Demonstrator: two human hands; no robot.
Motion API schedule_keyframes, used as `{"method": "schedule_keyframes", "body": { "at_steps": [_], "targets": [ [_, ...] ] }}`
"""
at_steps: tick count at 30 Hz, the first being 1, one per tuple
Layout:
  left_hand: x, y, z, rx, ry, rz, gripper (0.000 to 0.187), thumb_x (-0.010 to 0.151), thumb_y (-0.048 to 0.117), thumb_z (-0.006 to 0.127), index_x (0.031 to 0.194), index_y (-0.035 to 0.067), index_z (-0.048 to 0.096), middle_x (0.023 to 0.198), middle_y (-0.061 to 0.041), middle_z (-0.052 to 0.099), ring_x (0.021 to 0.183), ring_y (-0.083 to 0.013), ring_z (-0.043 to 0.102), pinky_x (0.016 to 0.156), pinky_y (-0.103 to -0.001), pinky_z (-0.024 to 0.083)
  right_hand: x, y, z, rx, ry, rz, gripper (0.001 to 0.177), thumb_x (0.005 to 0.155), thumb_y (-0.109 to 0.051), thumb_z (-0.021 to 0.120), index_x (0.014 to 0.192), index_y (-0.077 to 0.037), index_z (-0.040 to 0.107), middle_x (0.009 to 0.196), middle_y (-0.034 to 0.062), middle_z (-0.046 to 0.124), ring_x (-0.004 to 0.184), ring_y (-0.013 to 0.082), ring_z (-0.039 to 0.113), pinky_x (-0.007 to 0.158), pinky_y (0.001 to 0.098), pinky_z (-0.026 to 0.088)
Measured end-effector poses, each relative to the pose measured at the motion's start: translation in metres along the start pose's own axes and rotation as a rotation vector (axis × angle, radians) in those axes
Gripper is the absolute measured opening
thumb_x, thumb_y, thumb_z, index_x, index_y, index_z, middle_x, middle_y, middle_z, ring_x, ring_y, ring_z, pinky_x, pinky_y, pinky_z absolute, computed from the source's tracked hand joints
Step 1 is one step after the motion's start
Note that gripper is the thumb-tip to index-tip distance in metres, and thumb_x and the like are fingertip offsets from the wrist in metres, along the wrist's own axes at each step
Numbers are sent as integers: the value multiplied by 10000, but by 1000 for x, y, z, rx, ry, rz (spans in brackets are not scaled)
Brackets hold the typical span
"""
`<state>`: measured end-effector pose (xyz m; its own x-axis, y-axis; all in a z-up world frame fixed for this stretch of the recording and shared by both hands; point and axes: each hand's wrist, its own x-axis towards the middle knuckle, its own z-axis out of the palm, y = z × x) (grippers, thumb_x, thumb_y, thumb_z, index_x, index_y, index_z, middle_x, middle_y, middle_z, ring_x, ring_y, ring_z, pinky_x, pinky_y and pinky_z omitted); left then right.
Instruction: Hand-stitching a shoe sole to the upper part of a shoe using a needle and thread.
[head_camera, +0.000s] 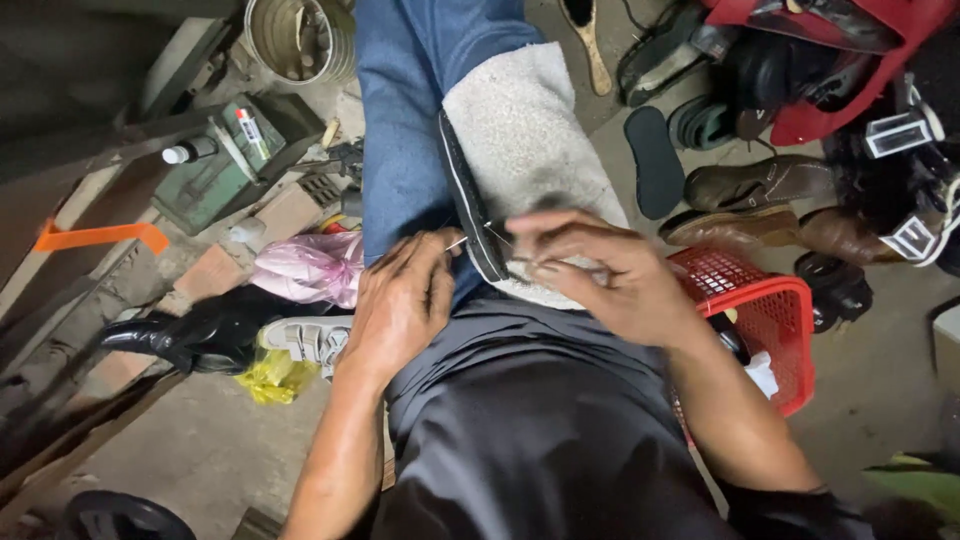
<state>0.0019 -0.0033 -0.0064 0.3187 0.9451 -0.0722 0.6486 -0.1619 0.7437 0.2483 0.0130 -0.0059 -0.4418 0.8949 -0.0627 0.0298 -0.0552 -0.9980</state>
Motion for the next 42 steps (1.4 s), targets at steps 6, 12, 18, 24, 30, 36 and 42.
{"method": "schedule_keyframes", "body": {
  "at_steps": [6,12,18,24,30,36,42],
  "targets": [
    [3,3,1,-7,59,31,131,1017,198,661,1105,106,693,810,-99,670,785,-326,702,674,-403,570,15,-7,1,-360,28,5,241,1010,10,595,1185,-62,744,971,127,785,893,317,770,775,422,607],
    [-1,-5,2,-7,78,45,160,1029,243,645,1099,111,700,828,-95,684,807,-332,710,692,-407,573,21,14,19,-689,-100,-73,323,1005,-13,607,1316,-84,654,876,141,748,796,319,746,666,431,597],
    [-21,-20,15,107,62,-211,381,962,524,700,803,182,642,617,-39,611,637,-306,688,584,-408,534,22,-15,22,-636,-60,-158,463,986,47,616,1441,-29,578,974,223,773,825,343,761,688,433,613],
    [-73,-65,-2,249,4,-615,570,871,659,740,737,112,653,588,-130,675,687,-425,706,632,-501,520,12,17,14,-750,0,-160,223,1014,-58,634,1214,-7,722,876,201,760,797,385,737,655,459,584],
    [-58,-41,11,-66,112,-546,388,832,461,840,733,134,656,545,-110,645,563,-341,685,513,-387,499,13,-25,8,-498,-98,78,205,1022,-68,586,1078,10,768,725,199,717,663,375,708,594,448,575],
    [-54,-50,31,-501,174,-515,306,899,273,804,683,139,633,468,-8,550,466,-108,536,446,-247,424,-10,-21,-14,-130,-62,43,131,932,-118,674,865,-43,758,1045,173,747,941,249,709,822,360,549],
    [-60,-49,26,-602,294,-459,238,928,172,787,733,117,662,489,-12,550,494,-96,501,474,-242,430,-10,14,9,438,-50,-49,79,917,-55,648,929,9,604,1089,358,668,774,319,709,633,392,587]
  ]
}}
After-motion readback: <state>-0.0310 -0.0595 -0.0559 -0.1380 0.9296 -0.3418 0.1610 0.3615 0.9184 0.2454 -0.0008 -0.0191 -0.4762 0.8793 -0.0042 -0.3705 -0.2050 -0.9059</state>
